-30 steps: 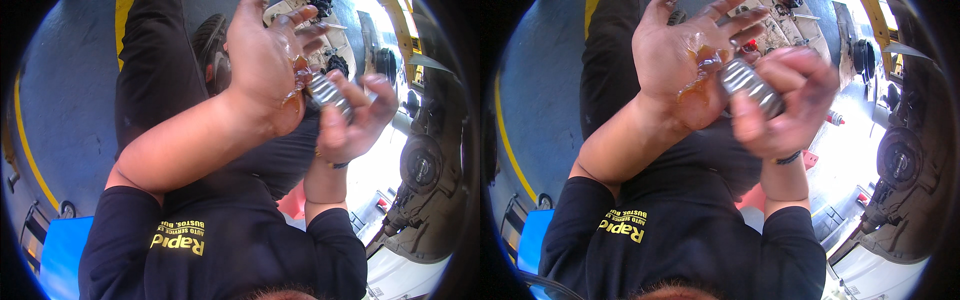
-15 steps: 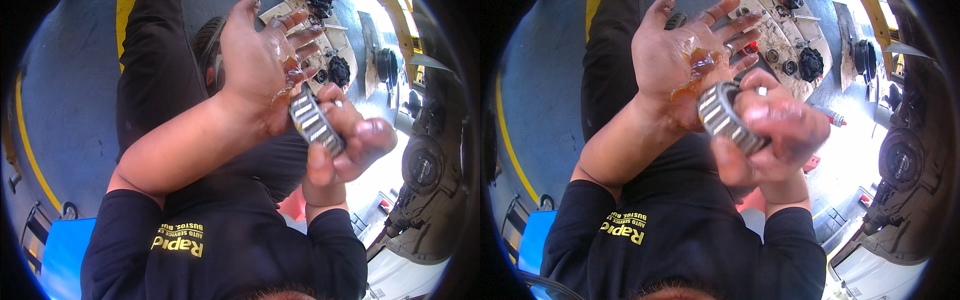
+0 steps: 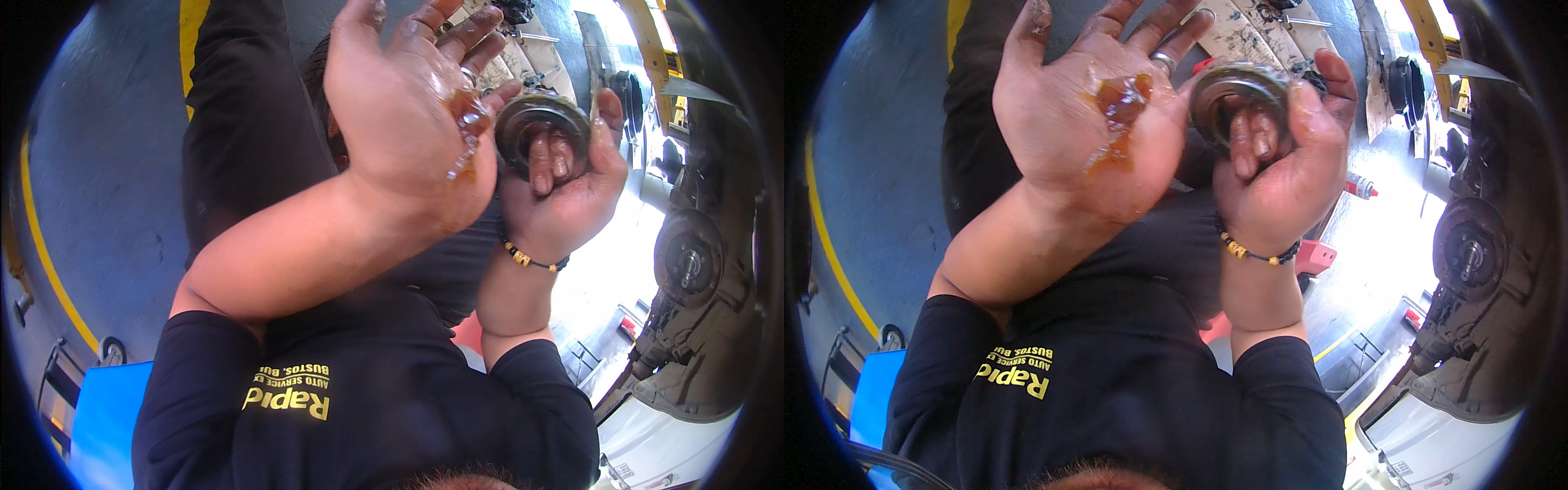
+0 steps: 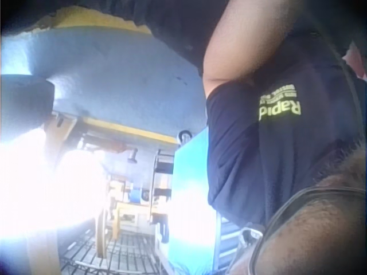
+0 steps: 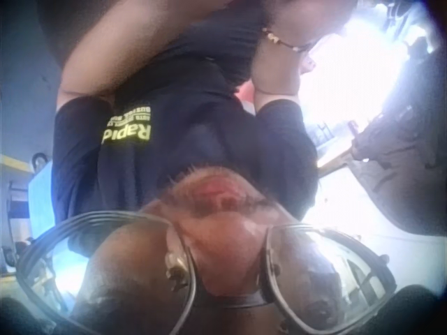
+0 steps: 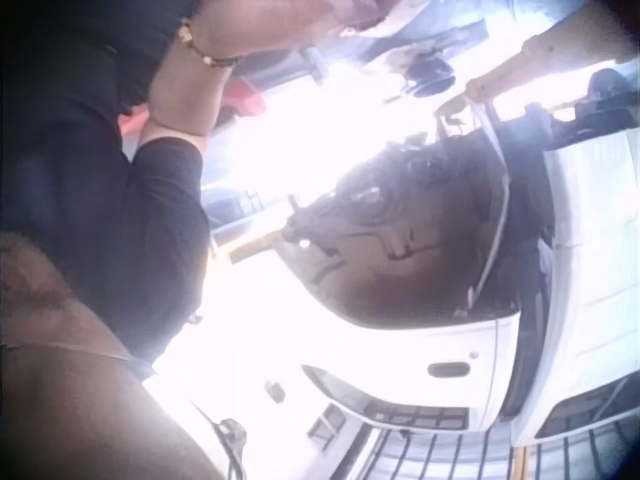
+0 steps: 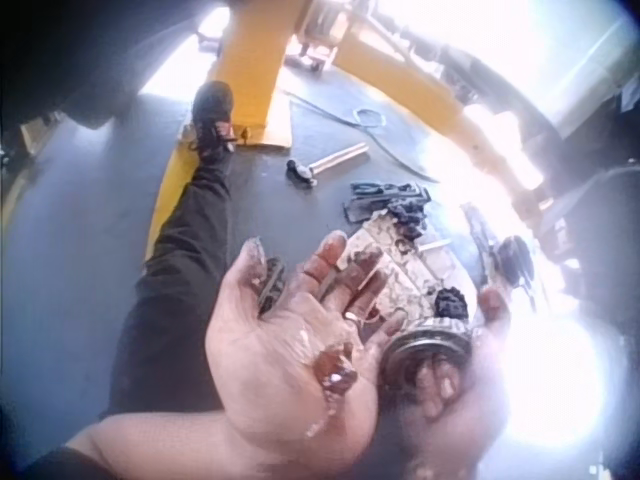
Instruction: The person holds a metal bearing and repeatedly rubs a viscous amber grease onto its inner race and rollers using their fingers. The hands rotate the bearing and spread the grease across the surfaces throughout the clip.
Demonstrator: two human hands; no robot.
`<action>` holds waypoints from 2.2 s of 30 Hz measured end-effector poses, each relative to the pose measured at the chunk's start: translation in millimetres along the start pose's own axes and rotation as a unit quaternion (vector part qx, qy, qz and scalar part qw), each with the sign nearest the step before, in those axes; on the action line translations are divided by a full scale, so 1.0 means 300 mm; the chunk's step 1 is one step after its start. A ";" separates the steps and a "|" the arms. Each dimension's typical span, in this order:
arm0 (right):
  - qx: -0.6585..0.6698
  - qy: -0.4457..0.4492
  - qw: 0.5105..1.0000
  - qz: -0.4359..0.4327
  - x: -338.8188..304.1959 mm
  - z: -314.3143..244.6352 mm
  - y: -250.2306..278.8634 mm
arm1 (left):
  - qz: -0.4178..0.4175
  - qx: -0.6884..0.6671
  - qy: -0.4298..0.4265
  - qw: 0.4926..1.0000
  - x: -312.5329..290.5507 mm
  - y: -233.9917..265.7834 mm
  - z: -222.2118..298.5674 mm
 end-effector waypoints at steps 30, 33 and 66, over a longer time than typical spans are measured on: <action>-0.255 0.139 0.951 -0.109 -0.053 -0.013 0.000 | -0.030 0.045 0.113 0.992 0.017 -0.032 0.035; -0.308 0.167 0.926 -0.143 -0.064 -0.026 0.003 | -0.065 0.029 0.128 0.989 0.026 0.001 0.029; -0.428 0.279 0.818 -0.265 -0.083 -0.018 -0.042 | -0.045 0.077 0.081 0.993 0.057 0.017 0.036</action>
Point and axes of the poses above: each hand's wrist, its own x-axis towards the middle knuckle, its own y-axis out of the back of the hand, z = x × y, the point moved 3 cm from there along x, towards the middle knuckle, and after that the axes turned 2 degrees about y, right-handed, at the moved point
